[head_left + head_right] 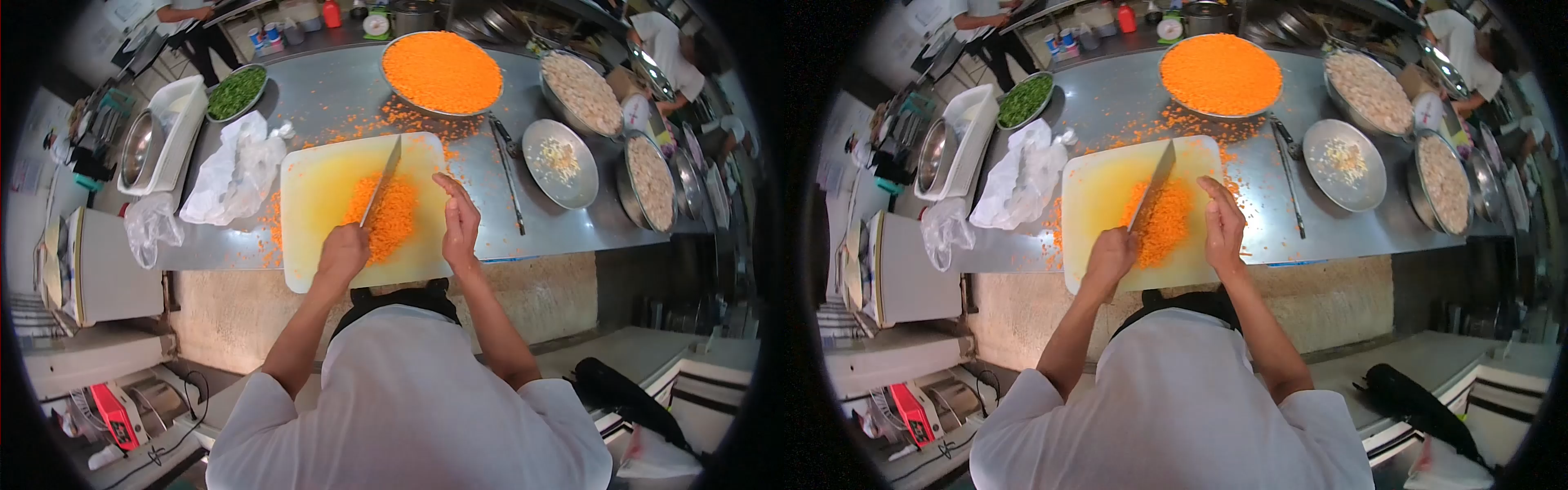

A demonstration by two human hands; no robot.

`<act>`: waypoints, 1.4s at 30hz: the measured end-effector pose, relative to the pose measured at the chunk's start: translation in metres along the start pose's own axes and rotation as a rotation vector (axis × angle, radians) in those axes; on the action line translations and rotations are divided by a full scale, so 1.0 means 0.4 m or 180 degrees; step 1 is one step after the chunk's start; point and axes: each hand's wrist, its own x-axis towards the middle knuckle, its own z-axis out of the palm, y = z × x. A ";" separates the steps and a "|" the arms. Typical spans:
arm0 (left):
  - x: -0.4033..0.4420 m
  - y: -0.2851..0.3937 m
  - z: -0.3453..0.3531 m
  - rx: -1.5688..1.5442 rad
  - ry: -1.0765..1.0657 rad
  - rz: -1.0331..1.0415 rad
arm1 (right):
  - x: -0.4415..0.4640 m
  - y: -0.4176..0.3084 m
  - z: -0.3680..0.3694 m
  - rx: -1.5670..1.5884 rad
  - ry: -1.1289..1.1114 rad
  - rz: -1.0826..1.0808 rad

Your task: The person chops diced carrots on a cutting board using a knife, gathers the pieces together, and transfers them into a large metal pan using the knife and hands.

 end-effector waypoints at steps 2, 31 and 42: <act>-0.029 0.046 -0.034 0.0004 -0.0102 -0.0079 | -0.018 -0.015 -0.025 -0.0170 0.0132 -0.0087; -0.046 -0.173 -0.021 0.0230 0.0398 0.0606 | -0.086 0.180 0.086 -0.1416 0.0205 0.0309; 0.124 -0.318 -0.072 0.0755 0.0533 0.0635 | -0.091 0.159 0.259 -0.1110 -0.0971 0.0083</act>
